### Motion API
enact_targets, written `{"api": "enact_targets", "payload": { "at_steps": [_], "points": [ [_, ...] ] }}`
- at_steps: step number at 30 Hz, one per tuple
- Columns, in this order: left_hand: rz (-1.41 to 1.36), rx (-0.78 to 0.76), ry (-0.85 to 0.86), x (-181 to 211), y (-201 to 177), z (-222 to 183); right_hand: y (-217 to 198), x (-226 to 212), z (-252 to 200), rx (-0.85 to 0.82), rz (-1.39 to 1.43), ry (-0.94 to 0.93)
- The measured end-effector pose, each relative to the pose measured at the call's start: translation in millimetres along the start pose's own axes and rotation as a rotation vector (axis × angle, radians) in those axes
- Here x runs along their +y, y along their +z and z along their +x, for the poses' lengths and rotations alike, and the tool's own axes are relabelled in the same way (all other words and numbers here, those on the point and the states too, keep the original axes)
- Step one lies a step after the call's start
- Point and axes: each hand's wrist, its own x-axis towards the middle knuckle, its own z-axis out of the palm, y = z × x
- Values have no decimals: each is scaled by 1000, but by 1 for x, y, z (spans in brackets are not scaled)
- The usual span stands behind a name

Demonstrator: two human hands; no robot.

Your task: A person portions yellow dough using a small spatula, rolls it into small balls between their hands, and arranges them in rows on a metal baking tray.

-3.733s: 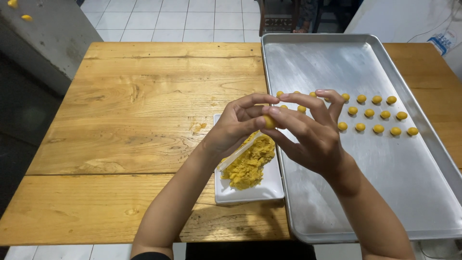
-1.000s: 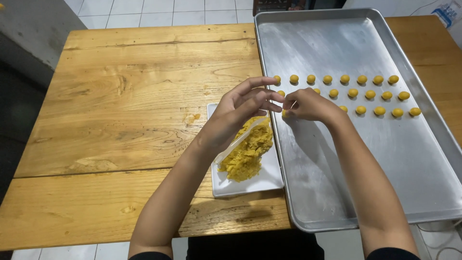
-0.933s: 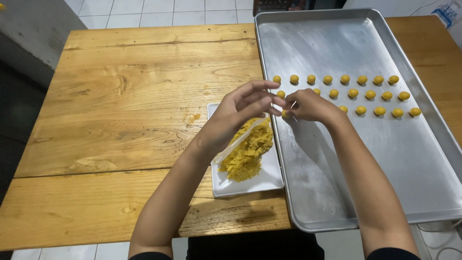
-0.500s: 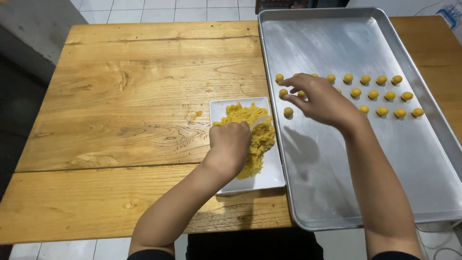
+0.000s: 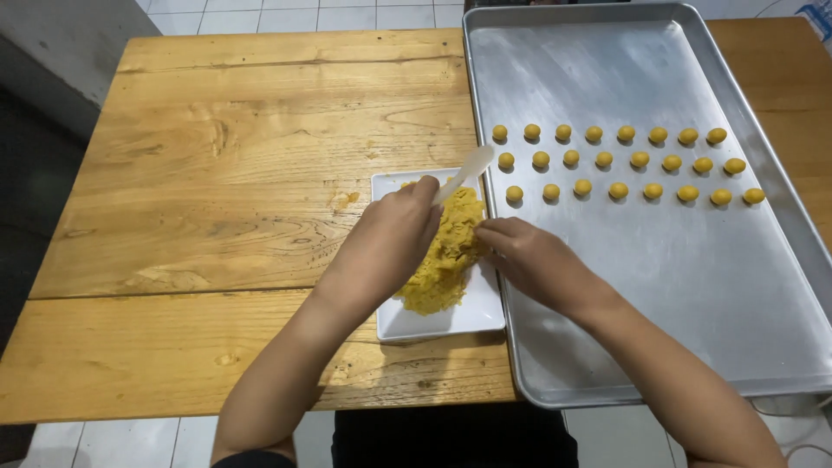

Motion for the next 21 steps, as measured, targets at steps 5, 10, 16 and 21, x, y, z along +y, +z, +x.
{"api": "enact_targets", "payload": {
  "at_steps": [5, 10, 16, 21],
  "points": [
    [-383, 394, 189, -27, 42, -16, 27, 11, -4, 23, -135, -35],
    [-422, 657, 183, -62, 92, -32, 42, 20, -4, 9, -161, -33],
    [-436, 694, 289, -46, 92, -34, -9, -4, -5, -339, 59, 19],
    [-455, 705, 287, -47, 107, -37, -2, -7, -6, -459, -8, 51]
  ]
}}
